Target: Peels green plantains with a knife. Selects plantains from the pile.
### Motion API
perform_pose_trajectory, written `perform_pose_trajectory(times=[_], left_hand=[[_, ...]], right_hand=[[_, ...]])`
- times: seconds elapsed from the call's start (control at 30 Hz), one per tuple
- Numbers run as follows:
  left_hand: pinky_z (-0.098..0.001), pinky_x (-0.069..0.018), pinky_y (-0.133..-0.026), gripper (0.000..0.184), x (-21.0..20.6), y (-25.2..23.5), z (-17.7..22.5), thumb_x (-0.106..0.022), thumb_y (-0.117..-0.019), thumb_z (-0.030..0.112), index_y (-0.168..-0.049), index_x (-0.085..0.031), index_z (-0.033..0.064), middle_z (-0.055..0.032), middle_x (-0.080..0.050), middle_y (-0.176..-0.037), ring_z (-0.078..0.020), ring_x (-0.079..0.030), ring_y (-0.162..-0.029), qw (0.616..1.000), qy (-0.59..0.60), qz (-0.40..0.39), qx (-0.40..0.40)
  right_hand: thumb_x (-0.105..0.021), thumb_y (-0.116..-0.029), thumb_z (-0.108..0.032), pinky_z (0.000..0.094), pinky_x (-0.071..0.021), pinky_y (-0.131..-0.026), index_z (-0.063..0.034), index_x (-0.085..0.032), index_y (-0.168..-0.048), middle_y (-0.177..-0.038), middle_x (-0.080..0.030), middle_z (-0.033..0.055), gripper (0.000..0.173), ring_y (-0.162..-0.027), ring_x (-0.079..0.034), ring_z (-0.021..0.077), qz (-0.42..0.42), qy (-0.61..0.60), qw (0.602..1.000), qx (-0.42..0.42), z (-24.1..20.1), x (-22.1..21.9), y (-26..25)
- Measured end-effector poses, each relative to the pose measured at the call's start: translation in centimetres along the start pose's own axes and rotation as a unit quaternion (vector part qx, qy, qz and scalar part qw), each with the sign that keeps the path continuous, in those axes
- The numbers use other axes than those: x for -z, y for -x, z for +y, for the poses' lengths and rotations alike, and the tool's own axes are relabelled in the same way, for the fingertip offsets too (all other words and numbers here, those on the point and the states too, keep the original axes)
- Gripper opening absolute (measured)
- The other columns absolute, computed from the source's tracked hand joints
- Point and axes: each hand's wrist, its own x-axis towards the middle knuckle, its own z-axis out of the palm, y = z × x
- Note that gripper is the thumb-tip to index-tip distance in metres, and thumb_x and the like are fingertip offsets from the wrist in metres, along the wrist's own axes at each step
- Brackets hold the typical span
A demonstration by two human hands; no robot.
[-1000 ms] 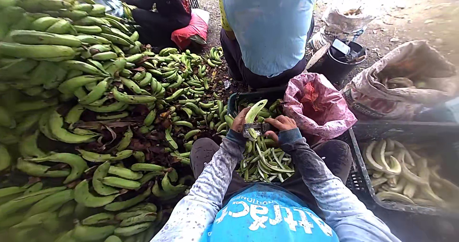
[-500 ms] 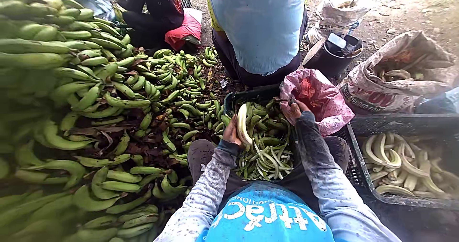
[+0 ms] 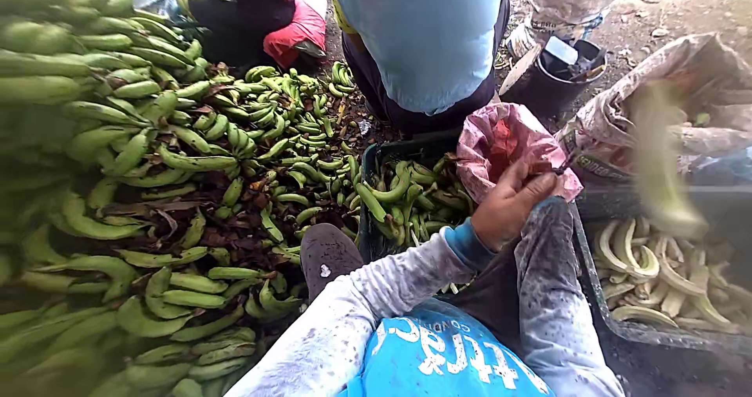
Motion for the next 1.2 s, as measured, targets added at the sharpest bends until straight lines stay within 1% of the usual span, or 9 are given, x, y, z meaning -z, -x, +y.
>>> perform_pose_trajectory(times=[0.13,0.33,0.43,0.63,0.8,0.9,1.03,1.13,1.2], left_hand=[[-0.0425,-0.0495,-0.1,0.047,5.3,-0.4,-4.9,-0.049,-0.1052,0.01,-0.151,-0.041,-0.0002,-0.0222,-0.054,-0.14,-0.026,-0.058,-0.12,0.984,-0.106,0.104,0.097],[-0.0431,-0.0446,-0.104,0.045,20.1,-1.5,-4.7,-0.045,-0.1089,0.017,-0.149,-0.043,-0.0046,-0.0264,-0.055,-0.139,-0.0301,-0.058,-0.122,0.901,-0.334,0.111,0.253],[-0.0548,-0.0383,-0.114,0.054,26.1,-3.6,-5.5,-0.053,-0.1068,0.024,-0.154,-0.039,0.0018,-0.0262,-0.055,-0.142,-0.0386,-0.053,-0.133,0.811,-0.489,0.071,0.313],[-0.0677,-0.0276,-0.117,0.091,29.8,-0.7,-13.3,-0.077,-0.0906,0.018,-0.163,-0.022,0.01,-0.0316,-0.038,-0.155,-0.0534,-0.033,-0.144,0.681,-0.637,0.024,0.362],[-0.0638,-0.0317,-0.116,0.068,29.9,-0.1,-12.4,-0.068,-0.0966,0.023,-0.157,-0.039,0.0095,-0.0237,-0.047,-0.153,-0.0448,-0.04,-0.144,0.714,-0.599,0.033,0.361],[-0.0599,-0.0374,-0.115,0.062,28.9,0.1,-8.4,-0.069,-0.0974,0.025,-0.149,-0.046,-0.0018,-0.0288,-0.054,-0.143,-0.0421,-0.051,-0.136,0.82,-0.489,0.073,0.289],[-0.0369,-0.0522,-0.095,0.052,25.4,2.5,-2.2,-0.055,-0.0954,0.005,-0.144,-0.042,-0.0092,-0.0203,-0.063,-0.124,-0.0216,-0.063,-0.107,0.973,-0.105,0.2,0.058],[-0.0335,-0.0586,-0.08,0.066,24.5,4.7,-1.3,-0.06,-0.0918,0.02,-0.148,-0.03,0.0018,-0.0136,-0.066,-0.124,-0.0186,-0.068,-0.101,0.966,0.068,0.249,-0.024],[-0.0387,-0.0586,-0.081,0.061,23.3,6.1,-1.1,-0.055,-0.1038,0.014,-0.155,-0.025,0.001,-0.019,-0.063,-0.126,-0.0235,-0.068,-0.103,0.947,0.019,0.321,0.012]], right_hand=[[-0.013,-0.1122,-0.049,0.0266,-0.0493,-0.051,-0.0101,-0.048,-0.133,-0.076,-0.055,0.002,0.056,-0.051,-0.052,0.0101,-0.007,0.022,0.999,0.049,1.2,1.3,-0.9],[-0.014,-0.111,-0.053,0.0275,-0.0487,-0.045,-0.012,-0.048,-0.125,-0.065,-0.052,0.0,0.055,-0.045,-0.052,0.0102,-0.063,0.016,0.997,0.031,1.9,0.0,-2.2],[-0.015,-0.11,-0.056,0.0287,-0.0481,-0.045,-0.0111,-0.05,-0.124,-0.064,-0.052,-0.0005,0.059,-0.045,-0.051,0.0108,-0.088,0.021,0.995,0.041,3.0,-0.5,-3.3],[-0.018,-0.1109,-0.054,0.0257,-0.0444,-0.045,-0.0083,-0.054,-0.13,-0.069,-0.051,0.0015,0.061,-0.046,-0.048,0.0101,-0.05,0.058,0.996,0.039,4.4,-1.1,-3.6],[-0.018,-0.1128,-0.047,0.0272,-0.0442,-0.057,-0.0051,-0.048,-0.136,-0.085,-0.053,0.0063,0.056,-0.06,-0.049,0.0113,-0.056,0.093,0.992,0.066,5.0,-0.8,-5.1],[-0.019,-0.114,-0.041,0.0287,-0.043,-0.064,-0.0032,-0.045,-0.143,-0.095,-0.054,0.0101,0.054,-0.069,-0.047,0.0135,-0.054,0.163,0.984,0.041,4.1,-2.2,-1.9],[-0.025,-0.1142,-0.032,0.0204,-0.0431,-0.05,0.0025,-0.052,-0.13,-0.072,-0.051,0.0015,0.047,-0.051,-0.046,0.0046,-0.075,0.225,0.961,0.143,6.7,-1.4,-2.6],[-0.043,-0.1078,-0.019,0.0303,-0.048,-0.063,0.0112,-0.048,-0.14,-0.09,-0.06,0.0168,0.044,-0.065,-0.051,0.0124,-0.112,0.284,0.92,0.246,11.5,0.0,-2.7],[-0.047,-0.1012,-0.02,0.0279,-0.0509,-0.058,0.0148,-0.052,-0.131,-0.079,-0.061,0.0114,0.047,-0.06,-0.056,0.0102,-0.182,0.301,0.891,0.287,16.0,1.2,-2.3]])
